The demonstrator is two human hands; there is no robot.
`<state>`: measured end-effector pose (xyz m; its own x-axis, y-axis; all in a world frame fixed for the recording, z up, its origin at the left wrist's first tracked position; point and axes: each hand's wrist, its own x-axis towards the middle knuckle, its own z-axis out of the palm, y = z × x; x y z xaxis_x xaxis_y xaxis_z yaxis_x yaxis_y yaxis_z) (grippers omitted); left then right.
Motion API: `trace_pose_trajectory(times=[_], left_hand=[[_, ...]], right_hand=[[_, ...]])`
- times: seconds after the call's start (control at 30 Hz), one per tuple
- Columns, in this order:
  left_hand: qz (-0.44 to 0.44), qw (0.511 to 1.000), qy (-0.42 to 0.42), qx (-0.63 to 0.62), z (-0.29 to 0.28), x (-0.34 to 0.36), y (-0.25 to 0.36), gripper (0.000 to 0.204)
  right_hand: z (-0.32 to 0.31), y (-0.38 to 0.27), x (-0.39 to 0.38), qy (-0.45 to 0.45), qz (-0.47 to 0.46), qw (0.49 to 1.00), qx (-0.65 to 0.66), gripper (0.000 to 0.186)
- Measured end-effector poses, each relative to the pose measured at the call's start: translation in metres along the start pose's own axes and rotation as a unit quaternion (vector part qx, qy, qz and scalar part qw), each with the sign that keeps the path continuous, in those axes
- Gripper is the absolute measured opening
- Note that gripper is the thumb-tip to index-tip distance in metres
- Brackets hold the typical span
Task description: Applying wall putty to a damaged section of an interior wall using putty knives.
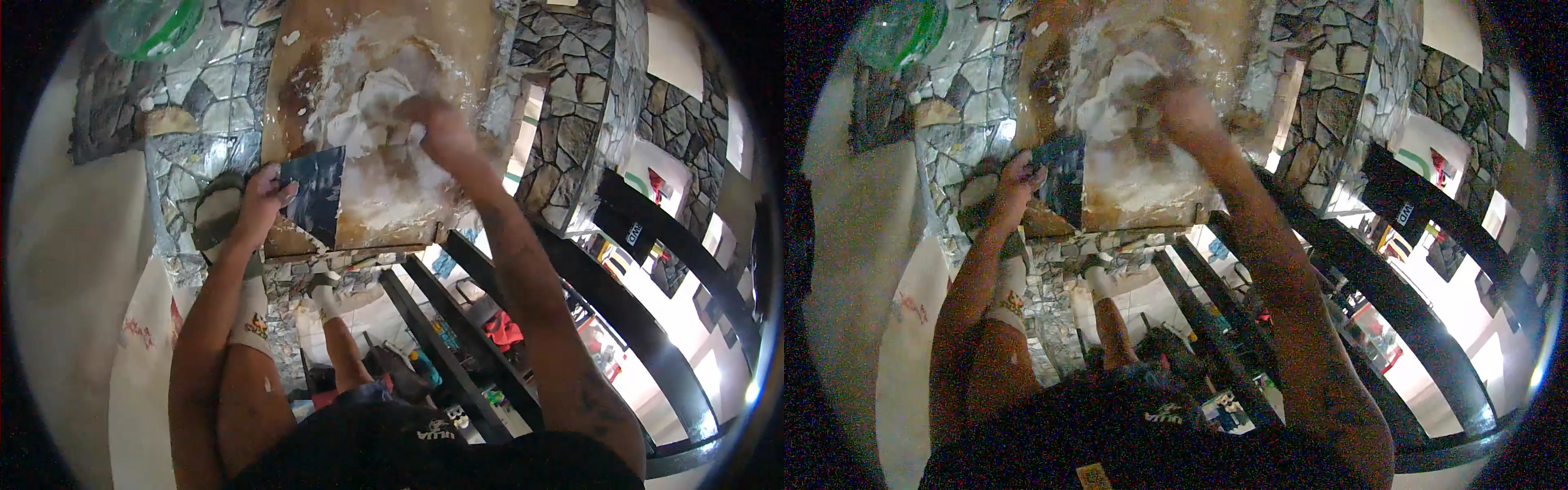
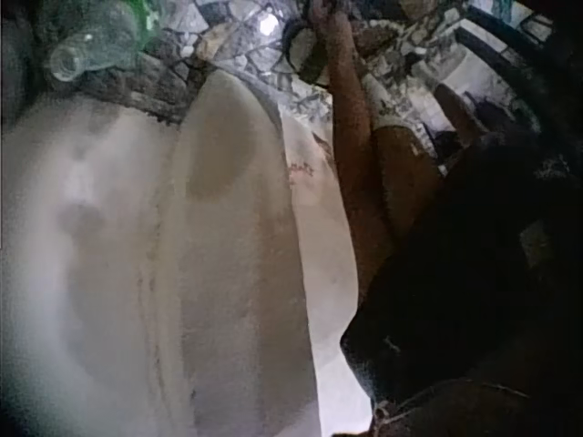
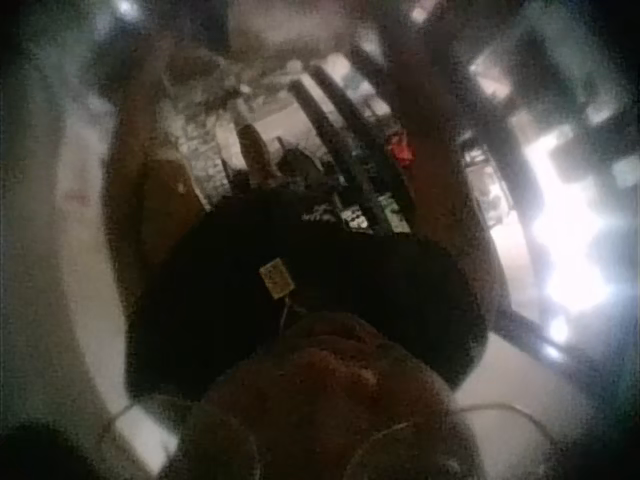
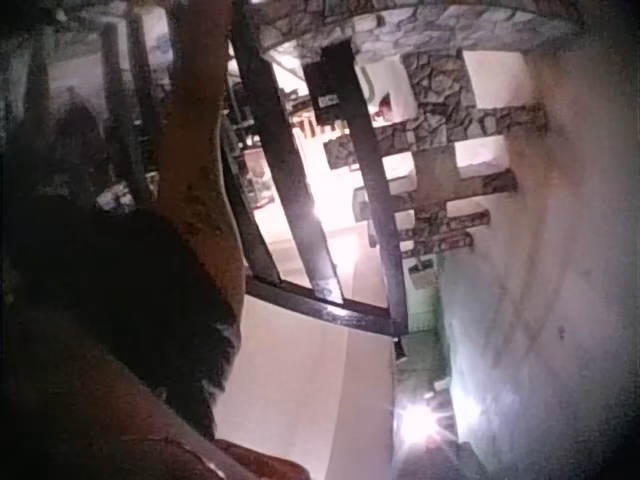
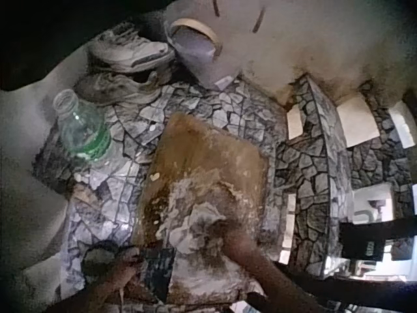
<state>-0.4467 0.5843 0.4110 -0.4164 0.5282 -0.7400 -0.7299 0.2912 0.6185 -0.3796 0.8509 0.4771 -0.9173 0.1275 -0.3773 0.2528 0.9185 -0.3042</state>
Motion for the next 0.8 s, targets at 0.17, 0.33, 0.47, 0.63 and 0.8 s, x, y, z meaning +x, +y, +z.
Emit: trace_pose_trajectory(times=[0.17,0.33,0.47,0.63,0.8], left_hand=[[0.074,0.991,-0.104,-0.028,-0.002,-0.001,-0.004,0.018],[0.058,0.994,-0.053,0.070,0.000,-0.001,0.000,0.022],[0.085,0.995,-0.045,0.015,0.000,-0.002,-0.002,0.024],[0.030,0.996,-0.080,0.031,-0.005,0.000,-0.009,0.023],[0.067,0.993,-0.086,0.039,-0.004,0.001,-0.013,0.024]], right_hand=[[0.024,-0.010,0.019,0.060,-0.014,0.998,0.005,0.037],[0.028,-0.014,-0.006,-0.046,0.018,0.999,0.022,0.038],[-0.008,0.028,0.003,-0.043,0.034,0.998,0.029,0.042],[-0.025,0.058,0.030,0.055,0.091,0.992,0.065,0.040],[0.002,0.041,0.045,0.046,0.106,0.992,0.048,0.038]])
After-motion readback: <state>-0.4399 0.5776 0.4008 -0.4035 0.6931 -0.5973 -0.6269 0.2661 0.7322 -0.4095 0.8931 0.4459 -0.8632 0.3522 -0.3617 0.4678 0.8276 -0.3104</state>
